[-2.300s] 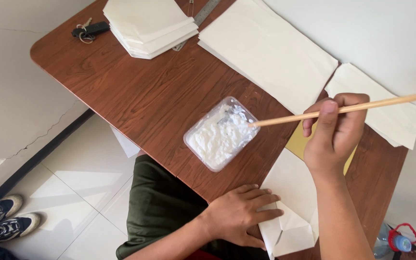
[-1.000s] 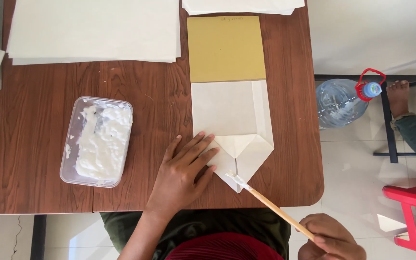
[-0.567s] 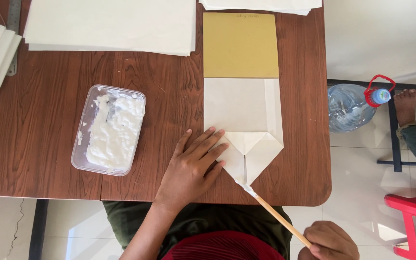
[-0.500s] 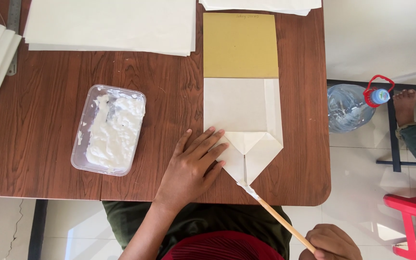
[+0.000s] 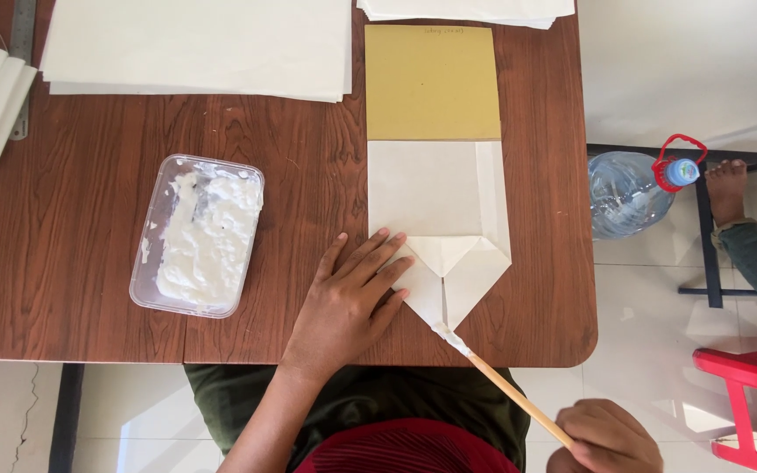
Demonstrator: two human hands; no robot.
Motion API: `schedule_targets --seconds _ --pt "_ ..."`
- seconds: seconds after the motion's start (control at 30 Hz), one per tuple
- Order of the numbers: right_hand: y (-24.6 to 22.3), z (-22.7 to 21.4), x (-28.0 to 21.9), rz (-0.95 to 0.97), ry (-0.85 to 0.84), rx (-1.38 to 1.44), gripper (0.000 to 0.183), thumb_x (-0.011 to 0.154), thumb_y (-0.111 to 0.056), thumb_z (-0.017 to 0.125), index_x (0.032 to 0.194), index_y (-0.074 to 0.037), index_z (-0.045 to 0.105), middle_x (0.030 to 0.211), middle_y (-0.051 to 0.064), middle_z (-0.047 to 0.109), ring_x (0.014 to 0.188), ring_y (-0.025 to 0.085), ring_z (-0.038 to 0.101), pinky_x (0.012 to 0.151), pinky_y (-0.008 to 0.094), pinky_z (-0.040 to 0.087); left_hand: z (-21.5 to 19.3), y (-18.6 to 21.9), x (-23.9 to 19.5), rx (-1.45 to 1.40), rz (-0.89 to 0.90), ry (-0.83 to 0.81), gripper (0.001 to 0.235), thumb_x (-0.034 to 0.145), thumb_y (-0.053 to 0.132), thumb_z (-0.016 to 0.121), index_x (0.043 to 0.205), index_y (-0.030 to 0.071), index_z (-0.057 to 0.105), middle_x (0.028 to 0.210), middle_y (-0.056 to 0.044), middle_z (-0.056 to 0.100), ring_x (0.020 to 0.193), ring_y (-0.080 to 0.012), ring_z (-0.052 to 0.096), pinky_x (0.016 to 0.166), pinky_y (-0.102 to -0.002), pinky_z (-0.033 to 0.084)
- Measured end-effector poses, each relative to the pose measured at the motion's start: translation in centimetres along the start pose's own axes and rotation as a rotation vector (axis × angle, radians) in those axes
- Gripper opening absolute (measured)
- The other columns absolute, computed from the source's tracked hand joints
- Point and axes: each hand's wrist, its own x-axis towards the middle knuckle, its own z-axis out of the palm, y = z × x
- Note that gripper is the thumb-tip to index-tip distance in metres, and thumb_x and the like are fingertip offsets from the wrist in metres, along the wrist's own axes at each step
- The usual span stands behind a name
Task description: The person folds a white paper sheet into a box shape, applies white adhesive with a brush to the flaps, and presses them to secure the folds. They then place a yellow cardboard insert into the assembled box and smooth the surface.
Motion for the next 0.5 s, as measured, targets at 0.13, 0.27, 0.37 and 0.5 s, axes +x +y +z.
schedule_targets --seconds 0.13,0.27,0.37,0.5 --pt "2.3 -4.6 -1.6 0.495 -0.443 -0.202 0.036 0.077 -0.035 0.068 0.046 -0.017 0.068 0.054 -0.004 0.072 0.053 0.01 0.071 0.068 0.026 0.058 -0.3 0.3 0.0 0.083 0.004 -0.037 0.045 0.106 0.025 0.054 0.15 0.017 0.051 0.151 -0.006 0.058 0.144 -0.0242 0.051 0.122 -0.053 0.029" --pt "2.9 -0.4 -1.4 0.188 -0.138 0.16 0.018 0.101 -0.025 0.043 0.089 -0.013 0.051 0.069 0.005 0.055 0.05 0.015 0.055 0.05 0.028 0.047 -0.2 0.4 0.1 0.083 0.007 -0.027 0.043 0.105 0.024 0.057 0.148 0.016 0.053 0.15 -0.007 0.059 0.144 -0.0242 0.052 0.122 -0.053 0.03" --pt "2.2 1.9 -2.2 -0.03 0.2 0.057 0.021 0.108 -0.016 0.044 0.122 -0.016 0.06 0.086 0.008 0.066 0.063 0.014 0.065 0.058 0.023 0.055 -0.2 0.4 0.0 0.067 -0.003 -0.033 0.045 0.105 0.024 0.058 0.149 0.016 0.052 0.15 -0.007 0.059 0.143 -0.0243 0.052 0.122 -0.053 0.03" --pt "1.0 1.3 -1.1 0.013 0.136 0.103 0.017 0.108 -0.022 0.045 0.118 -0.017 0.058 0.079 0.005 0.06 0.057 0.013 0.057 0.054 0.023 0.046 -0.1 0.2 0.1 0.044 -0.011 -0.027 0.044 0.104 0.024 0.06 0.146 0.014 0.055 0.149 -0.007 0.06 0.143 -0.0242 0.052 0.122 -0.053 0.03"
